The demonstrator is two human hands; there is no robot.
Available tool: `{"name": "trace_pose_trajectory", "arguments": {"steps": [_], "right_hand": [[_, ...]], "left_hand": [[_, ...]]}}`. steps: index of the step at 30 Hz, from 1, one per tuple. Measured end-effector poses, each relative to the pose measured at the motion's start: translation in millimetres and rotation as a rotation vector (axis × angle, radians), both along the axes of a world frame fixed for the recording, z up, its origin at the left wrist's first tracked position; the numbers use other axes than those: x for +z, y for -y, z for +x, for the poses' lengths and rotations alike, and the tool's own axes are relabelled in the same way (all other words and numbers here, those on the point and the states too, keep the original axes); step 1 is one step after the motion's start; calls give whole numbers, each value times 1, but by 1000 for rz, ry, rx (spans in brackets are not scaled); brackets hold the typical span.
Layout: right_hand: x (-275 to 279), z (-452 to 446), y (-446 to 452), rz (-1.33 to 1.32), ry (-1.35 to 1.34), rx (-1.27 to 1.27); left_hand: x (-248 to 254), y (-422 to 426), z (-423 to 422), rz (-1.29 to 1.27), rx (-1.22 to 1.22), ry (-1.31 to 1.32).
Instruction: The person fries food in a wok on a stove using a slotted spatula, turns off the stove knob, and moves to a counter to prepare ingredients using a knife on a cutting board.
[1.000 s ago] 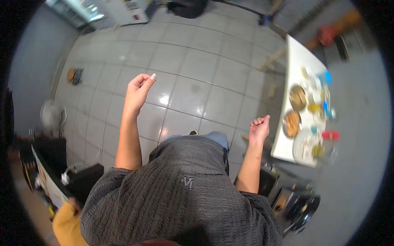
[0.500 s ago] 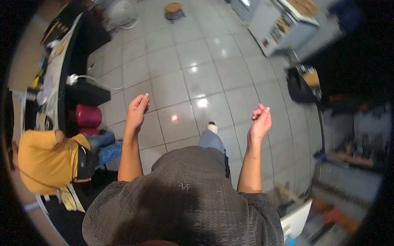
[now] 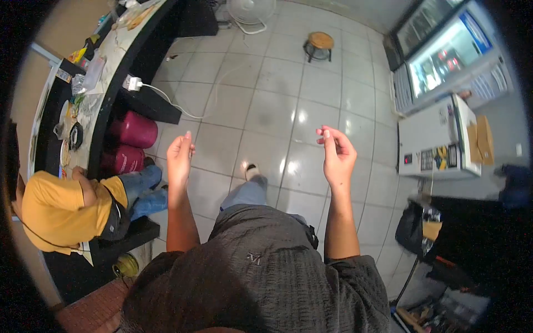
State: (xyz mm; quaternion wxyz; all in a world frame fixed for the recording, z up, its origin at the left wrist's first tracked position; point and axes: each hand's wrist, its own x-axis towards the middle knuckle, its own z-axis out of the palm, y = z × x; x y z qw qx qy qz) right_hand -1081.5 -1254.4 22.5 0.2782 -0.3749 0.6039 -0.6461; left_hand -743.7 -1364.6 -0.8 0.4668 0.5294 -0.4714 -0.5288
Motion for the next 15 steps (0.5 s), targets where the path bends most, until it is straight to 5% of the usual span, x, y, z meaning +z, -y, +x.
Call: {"name": "trace_pose_trajectory", "arguments": {"steps": [5,9,15], "right_hand": [[1,20,164,-100,203,53],[23,23,276,-40,91,198],[-8,2,447,52,102,307]], "left_hand": [[24,133,25,-125,65,28],[45,223,39,-132,121,165],[3,367,35,-173,288,167]]}}
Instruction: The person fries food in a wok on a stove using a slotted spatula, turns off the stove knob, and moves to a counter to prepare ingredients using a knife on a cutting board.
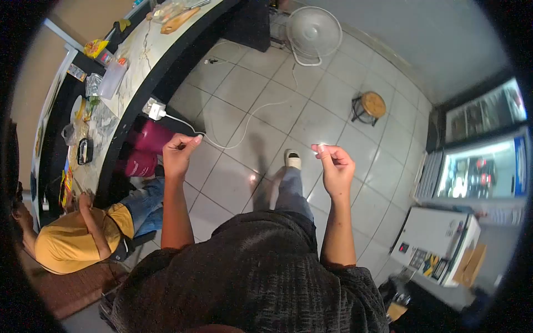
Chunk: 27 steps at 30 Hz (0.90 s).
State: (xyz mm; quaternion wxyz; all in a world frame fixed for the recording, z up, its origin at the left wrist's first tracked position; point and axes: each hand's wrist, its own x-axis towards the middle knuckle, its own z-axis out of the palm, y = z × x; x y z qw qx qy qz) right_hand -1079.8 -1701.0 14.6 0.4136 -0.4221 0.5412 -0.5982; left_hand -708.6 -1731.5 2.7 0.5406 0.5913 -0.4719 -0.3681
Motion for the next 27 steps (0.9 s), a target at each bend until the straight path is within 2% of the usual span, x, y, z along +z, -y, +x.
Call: {"name": "trace_pose_trajectory", "arguments": {"steps": [1,2,5,6,9,10,15,17,22,27], "right_hand": [[-6,-7,33,28,-61,80],[-10,-12,65,56,-121,163],[3,-12,169,10,-90,270],[18,-10,201,36,-93,306],[33,-7,298,13,-169,433],[43,-3,330,22,-234,500],[43,55,448,-56,-260,667],[41,84,485,-44,-196,770],[-3,152,583,-39,-123,793],[-1,203,698,99,-254,863]], "left_hand": [[-3,21,-3,-62,18,42],[-2,41,-4,-2,51,35],[3,107,-16,23,193,-55],[27,123,-26,97,222,4],[55,176,-31,36,308,37],[55,192,-24,43,319,127],[48,253,-2,58,417,179],[37,284,13,46,494,32],[14,386,87,50,532,90],[10,519,161,29,625,-23]]}}
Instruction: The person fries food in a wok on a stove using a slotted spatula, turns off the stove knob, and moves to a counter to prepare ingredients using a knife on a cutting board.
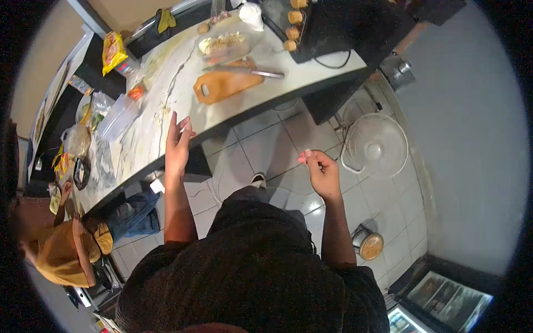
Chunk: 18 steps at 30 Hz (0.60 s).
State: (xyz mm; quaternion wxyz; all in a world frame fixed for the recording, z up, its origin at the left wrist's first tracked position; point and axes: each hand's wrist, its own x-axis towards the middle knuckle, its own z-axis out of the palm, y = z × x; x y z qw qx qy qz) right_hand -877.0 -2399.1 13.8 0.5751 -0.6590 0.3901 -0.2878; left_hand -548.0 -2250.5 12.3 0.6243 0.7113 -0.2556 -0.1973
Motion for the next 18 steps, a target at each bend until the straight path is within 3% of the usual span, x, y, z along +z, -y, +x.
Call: {"name": "trace_pose_trajectory", "arguments": {"steps": [3,8,15,17,18], "right_hand": [[5,25,64,-77,-15,-13],[8,83,145,-77,98,-38],[-14,154,261,5,-34,329],[-12,169,286,56,-41,464],[-10,178,299,55,-36,488]], "left_hand": [[17,66,30,24,-11,15],[5,142,72,37,-23,4],[8,211,105,186,219,-63],[11,230,117,300,295,200],[14,241,125,303,319,203]]}}
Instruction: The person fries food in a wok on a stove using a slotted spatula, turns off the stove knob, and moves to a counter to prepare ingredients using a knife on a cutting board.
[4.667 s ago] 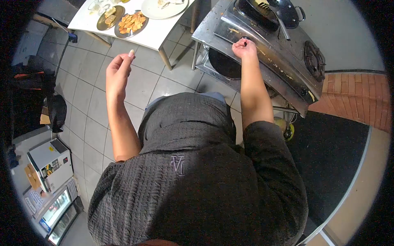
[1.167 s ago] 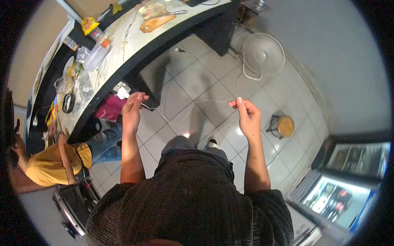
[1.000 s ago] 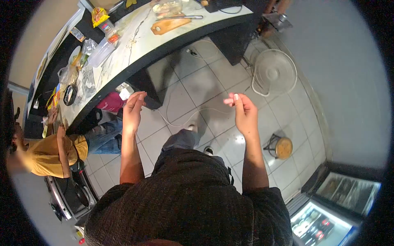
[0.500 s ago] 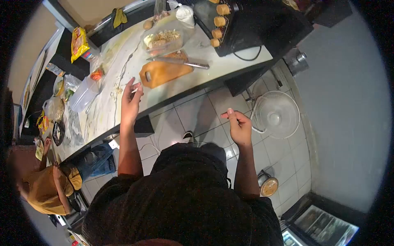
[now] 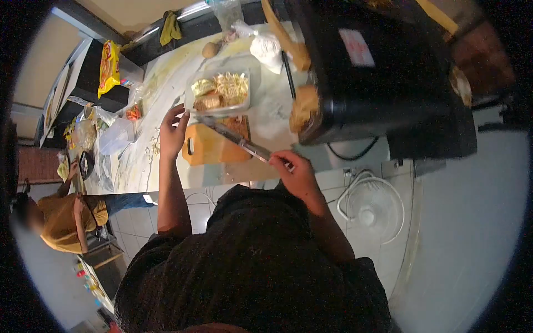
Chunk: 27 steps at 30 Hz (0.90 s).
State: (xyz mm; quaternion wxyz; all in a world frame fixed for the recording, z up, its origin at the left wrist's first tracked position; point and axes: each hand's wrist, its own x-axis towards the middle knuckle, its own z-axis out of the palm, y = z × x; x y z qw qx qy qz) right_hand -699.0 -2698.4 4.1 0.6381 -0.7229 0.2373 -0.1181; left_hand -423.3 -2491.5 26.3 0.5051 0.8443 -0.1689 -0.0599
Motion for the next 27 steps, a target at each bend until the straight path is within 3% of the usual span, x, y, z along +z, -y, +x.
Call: {"name": "trace_pose_trajectory", "arguments": {"steps": [2,6,14,20,27], "right_hand": [[1,13,15,-71,-1,144],[11,37,26,-16,-51,287],[-2,60,32,85,-115,350],[5,79,28,73,-141,349],[8,93,8,49,-106,339]], "left_hand": [[1,19,15,205,-44,373],[-7,51,42,551,-34,568],[-7,78,72,801,-138,425],[-15,59,95,631,-288,458],[-10,45,104,434,-260,438]]}}
